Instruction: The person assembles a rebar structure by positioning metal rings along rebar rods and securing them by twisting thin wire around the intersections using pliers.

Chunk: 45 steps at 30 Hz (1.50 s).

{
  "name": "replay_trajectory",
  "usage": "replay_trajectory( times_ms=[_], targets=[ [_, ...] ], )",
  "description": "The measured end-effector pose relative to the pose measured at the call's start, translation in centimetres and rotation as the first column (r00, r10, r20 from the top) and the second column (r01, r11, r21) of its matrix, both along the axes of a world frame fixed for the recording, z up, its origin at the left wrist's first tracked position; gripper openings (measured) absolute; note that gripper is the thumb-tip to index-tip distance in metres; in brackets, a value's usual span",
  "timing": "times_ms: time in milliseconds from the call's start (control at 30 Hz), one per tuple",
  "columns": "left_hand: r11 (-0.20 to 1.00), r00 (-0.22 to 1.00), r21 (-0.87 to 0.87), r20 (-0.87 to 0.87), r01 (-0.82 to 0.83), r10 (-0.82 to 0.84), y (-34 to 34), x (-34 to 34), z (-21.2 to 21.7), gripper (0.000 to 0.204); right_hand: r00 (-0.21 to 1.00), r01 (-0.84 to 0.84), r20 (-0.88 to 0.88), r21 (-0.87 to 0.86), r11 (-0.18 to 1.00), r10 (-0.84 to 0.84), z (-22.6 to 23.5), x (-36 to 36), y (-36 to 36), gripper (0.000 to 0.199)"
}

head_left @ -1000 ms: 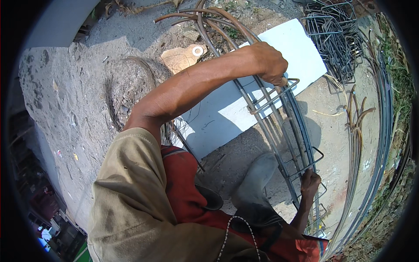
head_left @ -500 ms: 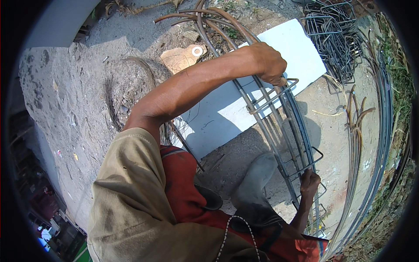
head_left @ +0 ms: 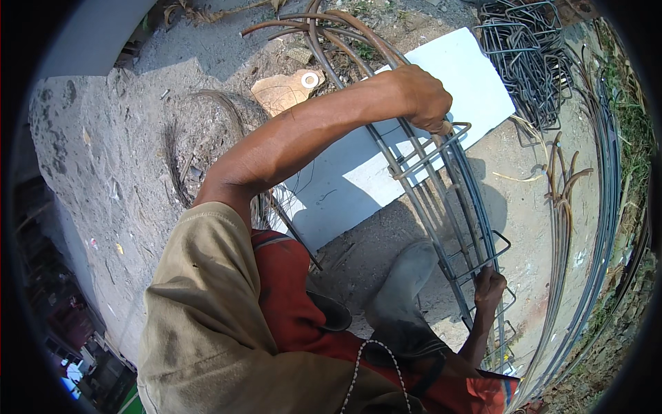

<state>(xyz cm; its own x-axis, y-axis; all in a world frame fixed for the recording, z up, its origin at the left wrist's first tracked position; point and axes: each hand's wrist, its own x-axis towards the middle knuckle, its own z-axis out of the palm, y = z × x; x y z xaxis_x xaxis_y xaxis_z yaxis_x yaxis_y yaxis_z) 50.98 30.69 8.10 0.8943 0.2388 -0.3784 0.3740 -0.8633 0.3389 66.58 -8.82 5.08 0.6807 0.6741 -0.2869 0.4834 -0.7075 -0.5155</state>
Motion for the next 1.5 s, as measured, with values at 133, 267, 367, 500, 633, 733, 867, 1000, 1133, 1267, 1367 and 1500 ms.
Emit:
replay_trajectory(
  times_ms=[133,267,367,500,633,733,867,1000,1133,1267,1367,1500],
  targets=[
    [1.000,1.000,0.005,-0.007,-0.016,0.016,-0.1,-0.1,-0.2,0.054,1.000,-0.015,-0.022,0.022,1.000,0.015,-0.4,0.4,-0.6,0.056],
    [1.000,1.000,0.010,0.009,-0.006,0.006,0.0,-0.2,0.0,0.053,1.000,-0.009,-0.011,0.032,0.999,0.010,-0.5,0.3,-0.3,0.056],
    [1.000,1.000,0.011,-0.005,-0.006,0.006,-0.1,-0.2,0.2,0.052,1.000,0.016,-0.019,-0.019,1.000,-0.017,-0.2,0.2,-0.1,0.056],
    [1.000,1.000,0.021,-0.002,0.005,-0.005,-0.1,-0.2,0.4,0.052,1.000,-0.027,-0.015,0.007,1.000,0.027,-0.2,0.3,-0.1,0.056],
    [1.000,1.000,0.014,-0.023,-0.011,0.011,-0.1,-0.1,0.3,0.053,1.000,-0.025,-0.008,0.019,1.000,0.025,-0.3,0.3,-0.1,0.055],
    [1.000,1.000,0.000,-0.014,-0.014,0.014,-0.1,-0.1,0.5,0.053,1.000,-0.024,-0.010,-0.030,0.999,0.024,-0.3,0.5,-0.4,0.054],
    [1.000,1.000,-0.011,-0.009,-0.029,0.029,-0.1,-0.3,0.6,0.053,0.999,-0.003,-0.035,-0.042,0.999,0.002,0.2,0.2,0.2,0.052],
    [1.000,1.000,-0.002,-0.014,-0.016,0.016,-0.1,-0.2,0.6,0.052,0.999,-0.005,-0.032,-0.014,1.000,0.005,-0.1,0.4,-0.2,0.051],
    [1.000,0.999,0.012,-0.031,-0.020,0.020,-0.2,-0.2,0.6,0.052,0.999,-0.030,-0.034,0.014,0.999,0.031,-0.2,0.4,-0.2,0.049],
    [1.000,0.999,0.002,-0.035,-0.028,0.028,-0.3,-0.1,0.6,0.052,1.000,-0.027,0.003,-0.048,0.998,0.027,-0.3,0.7,-0.4,0.051],
    [0.999,0.999,-0.004,-0.040,-0.034,0.034,-0.3,-0.3,0.9,0.052,1.000,-0.011,-0.030,-0.052,0.999,0.009,-0.5,0.7,-0.5,0.053],
    [1.000,0.999,0.004,-0.046,-0.030,0.030,-0.2,0.0,0.2,0.053,1.000,-0.012,-0.010,-0.048,0.999,0.011,-0.8,0.9,-0.9,0.056]
  ],
)
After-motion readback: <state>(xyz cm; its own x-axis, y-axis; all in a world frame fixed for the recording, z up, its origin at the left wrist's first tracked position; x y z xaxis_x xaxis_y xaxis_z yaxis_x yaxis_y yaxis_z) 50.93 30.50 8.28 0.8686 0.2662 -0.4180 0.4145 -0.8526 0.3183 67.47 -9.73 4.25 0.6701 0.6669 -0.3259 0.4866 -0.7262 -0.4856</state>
